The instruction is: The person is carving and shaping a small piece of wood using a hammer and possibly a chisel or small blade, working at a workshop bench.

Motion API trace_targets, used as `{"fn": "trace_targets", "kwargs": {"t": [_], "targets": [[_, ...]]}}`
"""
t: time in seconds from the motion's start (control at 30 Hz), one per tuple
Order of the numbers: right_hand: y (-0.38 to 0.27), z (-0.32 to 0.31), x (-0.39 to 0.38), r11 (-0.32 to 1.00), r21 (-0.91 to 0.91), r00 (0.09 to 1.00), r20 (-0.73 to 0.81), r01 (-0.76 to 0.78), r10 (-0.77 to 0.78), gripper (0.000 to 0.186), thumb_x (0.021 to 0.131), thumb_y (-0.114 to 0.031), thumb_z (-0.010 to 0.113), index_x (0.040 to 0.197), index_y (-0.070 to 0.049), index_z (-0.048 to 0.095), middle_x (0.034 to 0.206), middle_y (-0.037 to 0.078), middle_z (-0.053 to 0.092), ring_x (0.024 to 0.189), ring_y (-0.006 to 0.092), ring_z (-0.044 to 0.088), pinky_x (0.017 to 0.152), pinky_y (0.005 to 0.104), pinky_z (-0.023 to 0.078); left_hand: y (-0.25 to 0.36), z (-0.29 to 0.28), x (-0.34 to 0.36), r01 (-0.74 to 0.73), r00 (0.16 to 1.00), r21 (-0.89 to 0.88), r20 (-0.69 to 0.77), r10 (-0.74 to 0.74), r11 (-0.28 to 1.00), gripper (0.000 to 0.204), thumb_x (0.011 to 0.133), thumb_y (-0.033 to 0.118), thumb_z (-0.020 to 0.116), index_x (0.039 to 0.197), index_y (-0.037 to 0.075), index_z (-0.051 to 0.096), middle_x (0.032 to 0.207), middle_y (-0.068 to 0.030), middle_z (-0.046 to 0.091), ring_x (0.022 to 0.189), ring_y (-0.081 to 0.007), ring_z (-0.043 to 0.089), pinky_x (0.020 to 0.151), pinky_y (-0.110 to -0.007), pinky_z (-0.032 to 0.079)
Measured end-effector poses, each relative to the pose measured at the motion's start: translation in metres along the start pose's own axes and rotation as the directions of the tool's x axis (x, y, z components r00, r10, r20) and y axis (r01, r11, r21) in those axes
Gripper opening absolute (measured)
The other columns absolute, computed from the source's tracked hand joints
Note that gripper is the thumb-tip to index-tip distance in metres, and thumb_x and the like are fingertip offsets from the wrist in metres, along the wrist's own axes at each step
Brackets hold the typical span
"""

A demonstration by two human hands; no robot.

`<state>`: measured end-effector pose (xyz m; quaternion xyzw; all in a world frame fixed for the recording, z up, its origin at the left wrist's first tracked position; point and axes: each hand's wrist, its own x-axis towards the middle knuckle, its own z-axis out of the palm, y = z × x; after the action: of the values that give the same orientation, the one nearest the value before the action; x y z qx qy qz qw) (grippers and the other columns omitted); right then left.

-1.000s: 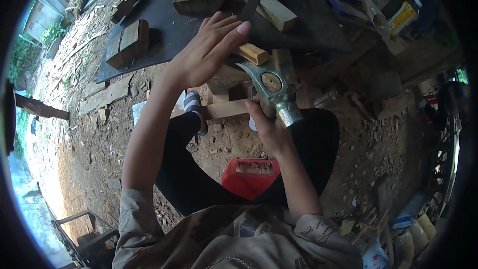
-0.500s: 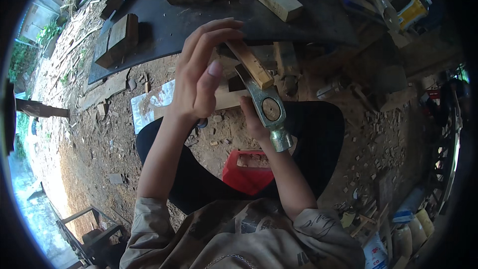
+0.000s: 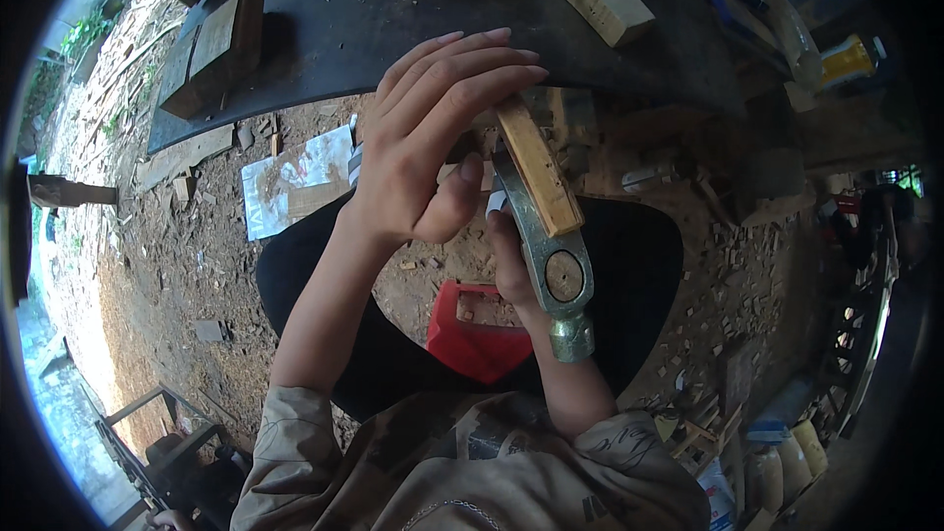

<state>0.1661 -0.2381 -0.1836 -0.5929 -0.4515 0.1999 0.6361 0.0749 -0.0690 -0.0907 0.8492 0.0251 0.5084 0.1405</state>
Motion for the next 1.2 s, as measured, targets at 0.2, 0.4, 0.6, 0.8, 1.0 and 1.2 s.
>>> {"fn": "trace_targets", "kwargs": {"t": [0.2,0.4,0.6,0.8,1.0,1.2], "targets": [[0.009,0.004,0.005,0.941,-0.334,0.998,0.044,0.052,-0.039,0.058,0.102,-0.035,0.062,0.145,0.001,0.047,0.137,0.020,0.059,0.131,0.0317,0.058,0.105,0.0391,0.050,0.001,0.004,-0.002,0.001,1.000,-0.060,0.011,0.000,0.998,0.060,0.097,0.042,0.031,0.121,0.002,0.070,0.123,-0.0173,0.070,0.127,-0.0358,0.062,0.109,-0.047,0.042],[0.016,0.002,0.002,0.969,-0.243,0.999,0.000,0.043,-0.045,0.057,0.101,-0.035,0.061,0.144,0.001,0.049,0.136,0.019,0.060,0.127,0.0294,0.061,0.102,0.0376,0.052,0.005,0.007,-0.001,0.044,0.999,0.049,0.011,-0.045,0.998,0.050,0.103,0.030,0.031,0.114,0.005,0.073,0.118,-0.0139,0.072,0.120,-0.0328,0.065,0.105,-0.044,0.043],[0.002,-0.012,0.002,0.808,-0.560,0.983,0.090,0.184,-0.161,0.052,0.096,-0.028,0.067,0.139,-0.002,0.056,0.129,0.014,0.066,0.115,0.0247,0.068,0.093,0.0337,0.057,0.001,0.012,-0.001,0.025,0.999,0.084,-0.037,-0.022,0.996,0.045,0.104,0.025,0.033,0.111,0.007,0.074,0.112,-0.0109,0.073,0.115,-0.0315,0.068,0.103,-0.042,0.045],[0.017,-0.015,-0.001,0.986,-0.150,0.995,0.051,-0.079,0.088,0.054,0.099,-0.037,0.065,0.141,-0.005,0.054,0.129,0.013,0.066,0.114,0.0259,0.068,0.093,0.0337,0.056,0.002,0.015,0.002,0.016,0.997,0.074,-0.075,-0.011,0.997,0.045,0.104,0.027,0.035,0.108,0.007,0.075,0.109,-0.0107,0.073,0.114,-0.0311,0.068,0.100,-0.043,0.046],[-0.025,-0.008,0.011,0.899,-0.367,0.955,0.075,-0.240,0.286,0.054,0.100,-0.040,0.064,0.138,-0.002,0.053,0.120,0.015,0.065,0.109,0.0274,0.068,0.087,0.0375,0.055,-0.001,0.015,-0.004,0.018,0.997,0.016,-0.079,-0.017,1.000,0.042,0.104,0.027,0.038,0.107,0.006,0.075,0.107,-0.0112,0.072,0.113,-0.0322,0.068,0.099,-0.043,0.045],[-0.031,-0.003,0.015,0.929,-0.339,0.983,0.056,-0.148,0.177,0.054,0.100,-0.040,0.064,0.137,-0.002,0.053,0.120,0.015,0.065,0.109,0.0276,0.068,0.086,0.0377,0.055,0.024,0.016,-0.002,0.017,0.995,0.022,-0.099,-0.015,1.000,0.028,0.095,0.030,0.055,0.103,0.007,0.068,0.108,-0.0096,0.066,0.111,-0.0305,0.065,0.107,-0.047,0.042]]}}
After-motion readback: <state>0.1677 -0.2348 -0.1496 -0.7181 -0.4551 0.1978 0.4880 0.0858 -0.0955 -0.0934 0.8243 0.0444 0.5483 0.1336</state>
